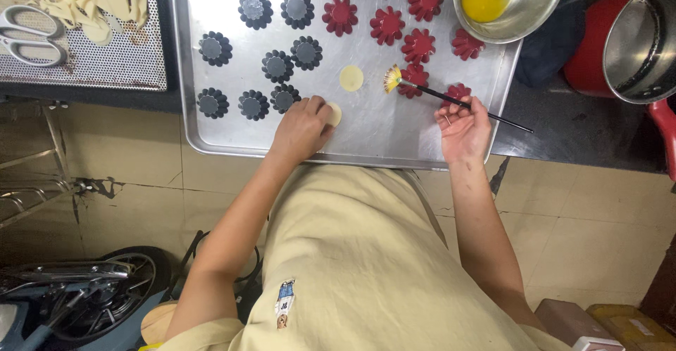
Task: The person picks up small round dough discs, brushes them with egg wash using a pastry brush, and presses them onto red flower-shaped pastry molds arranged on a baking tray, repeating the cycle for successive molds while discarding dough scraps on a side tray.
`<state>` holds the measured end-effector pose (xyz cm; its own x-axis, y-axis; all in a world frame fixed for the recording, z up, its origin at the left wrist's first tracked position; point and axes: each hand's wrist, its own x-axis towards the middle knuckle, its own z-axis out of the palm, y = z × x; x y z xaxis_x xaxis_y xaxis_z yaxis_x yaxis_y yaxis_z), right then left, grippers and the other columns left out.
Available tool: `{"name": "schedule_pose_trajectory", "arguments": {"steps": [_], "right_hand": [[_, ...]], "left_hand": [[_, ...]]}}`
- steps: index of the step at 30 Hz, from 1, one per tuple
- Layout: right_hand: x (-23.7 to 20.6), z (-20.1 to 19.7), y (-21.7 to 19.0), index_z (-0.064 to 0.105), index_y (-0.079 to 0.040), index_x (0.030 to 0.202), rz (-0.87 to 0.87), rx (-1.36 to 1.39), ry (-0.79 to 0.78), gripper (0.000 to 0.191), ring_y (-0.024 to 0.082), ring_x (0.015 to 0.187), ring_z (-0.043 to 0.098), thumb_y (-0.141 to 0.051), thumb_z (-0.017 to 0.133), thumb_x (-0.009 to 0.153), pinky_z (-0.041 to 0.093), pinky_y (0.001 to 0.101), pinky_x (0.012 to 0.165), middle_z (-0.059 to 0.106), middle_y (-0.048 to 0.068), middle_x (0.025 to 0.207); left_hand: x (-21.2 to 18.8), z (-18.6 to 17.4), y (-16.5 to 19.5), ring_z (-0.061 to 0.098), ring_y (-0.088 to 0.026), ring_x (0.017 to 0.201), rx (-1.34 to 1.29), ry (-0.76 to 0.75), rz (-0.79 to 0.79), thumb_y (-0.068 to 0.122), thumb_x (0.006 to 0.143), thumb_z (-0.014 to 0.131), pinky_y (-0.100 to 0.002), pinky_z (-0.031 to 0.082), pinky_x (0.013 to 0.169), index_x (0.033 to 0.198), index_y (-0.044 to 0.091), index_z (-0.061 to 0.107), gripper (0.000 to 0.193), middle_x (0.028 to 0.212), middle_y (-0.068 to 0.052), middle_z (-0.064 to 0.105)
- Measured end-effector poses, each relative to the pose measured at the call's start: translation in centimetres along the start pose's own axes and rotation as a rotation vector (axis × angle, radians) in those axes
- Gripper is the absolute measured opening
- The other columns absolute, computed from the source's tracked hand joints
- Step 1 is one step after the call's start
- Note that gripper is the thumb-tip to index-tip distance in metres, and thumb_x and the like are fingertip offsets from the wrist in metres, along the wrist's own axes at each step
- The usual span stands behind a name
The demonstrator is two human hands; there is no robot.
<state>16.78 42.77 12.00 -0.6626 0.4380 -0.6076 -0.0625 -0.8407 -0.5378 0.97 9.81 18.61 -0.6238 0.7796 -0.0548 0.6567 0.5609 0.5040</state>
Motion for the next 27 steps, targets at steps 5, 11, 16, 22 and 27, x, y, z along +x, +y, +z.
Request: {"name": "schedule_pose_trajectory", "arguments": {"steps": [5, 11, 16, 22, 27], "right_hand": [[-0.2, 0.2, -0.1, 0.063, -0.008, 0.1, 0.0, 0.007, 0.008, 0.022, 0.027, 0.085, 0.063, -0.029, 0.056, 0.104, 0.053, 0.0452, 0.089, 0.063, 0.008, 0.082], [-0.3, 1.3, 0.4, 0.063, -0.009, 0.1, -0.009, -0.012, 0.0, 0.021, 0.027, 0.086, 0.063, -0.029, 0.056, 0.104, 0.053, 0.0449, 0.089, 0.063, 0.008, 0.082], [-0.2, 1.9, 0.6, 0.062, -0.009, 0.1, -0.005, -0.015, 0.007, 0.02, 0.027, 0.084, 0.063, -0.028, 0.057, 0.103, 0.053, 0.0444, 0.088, 0.063, 0.008, 0.082], [-0.1, 1.5, 0.2, 0.062, -0.009, 0.101, -0.002, -0.026, 0.01, 0.021, 0.027, 0.086, 0.064, -0.029, 0.057, 0.103, 0.053, 0.0446, 0.089, 0.063, 0.007, 0.084], [-0.2, 0.8, 0.4, 0.062, -0.009, 0.1, -0.005, -0.034, 0.021, 0.021, 0.028, 0.085, 0.064, -0.029, 0.057, 0.103, 0.053, 0.0448, 0.088, 0.063, 0.007, 0.084]], "left_hand": [[-0.2, 0.2, -0.2, 0.062, -0.033, 0.098, 0.004, 0.015, 0.009, 0.017, 0.074, 0.083, -0.045, 0.05, 0.085, 0.106, 0.001, 0.063, 0.041, 0.11, -0.014, 0.06], [0.9, -0.7, -0.3, 0.062, -0.031, 0.095, -0.083, -0.067, -0.112, 0.013, 0.074, 0.084, -0.045, 0.051, 0.081, 0.109, 0.008, 0.065, 0.04, 0.107, -0.011, 0.06], [2.1, -1.5, -0.9, 0.062, -0.031, 0.096, -0.109, -0.103, -0.12, 0.007, 0.068, 0.082, -0.043, 0.051, 0.08, 0.105, 0.007, 0.063, 0.041, 0.106, -0.012, 0.058], [2.0, -1.3, -1.6, 0.061, -0.031, 0.098, -0.111, -0.078, 0.0, 0.004, 0.068, 0.08, -0.042, 0.051, 0.083, 0.096, 0.006, 0.061, 0.034, 0.106, -0.01, 0.059], [1.0, -1.0, -1.9, 0.061, -0.031, 0.095, -0.14, -0.028, 0.033, 0.006, 0.082, 0.075, -0.043, 0.051, 0.081, 0.104, 0.005, 0.062, 0.026, 0.104, -0.01, 0.059]]}}
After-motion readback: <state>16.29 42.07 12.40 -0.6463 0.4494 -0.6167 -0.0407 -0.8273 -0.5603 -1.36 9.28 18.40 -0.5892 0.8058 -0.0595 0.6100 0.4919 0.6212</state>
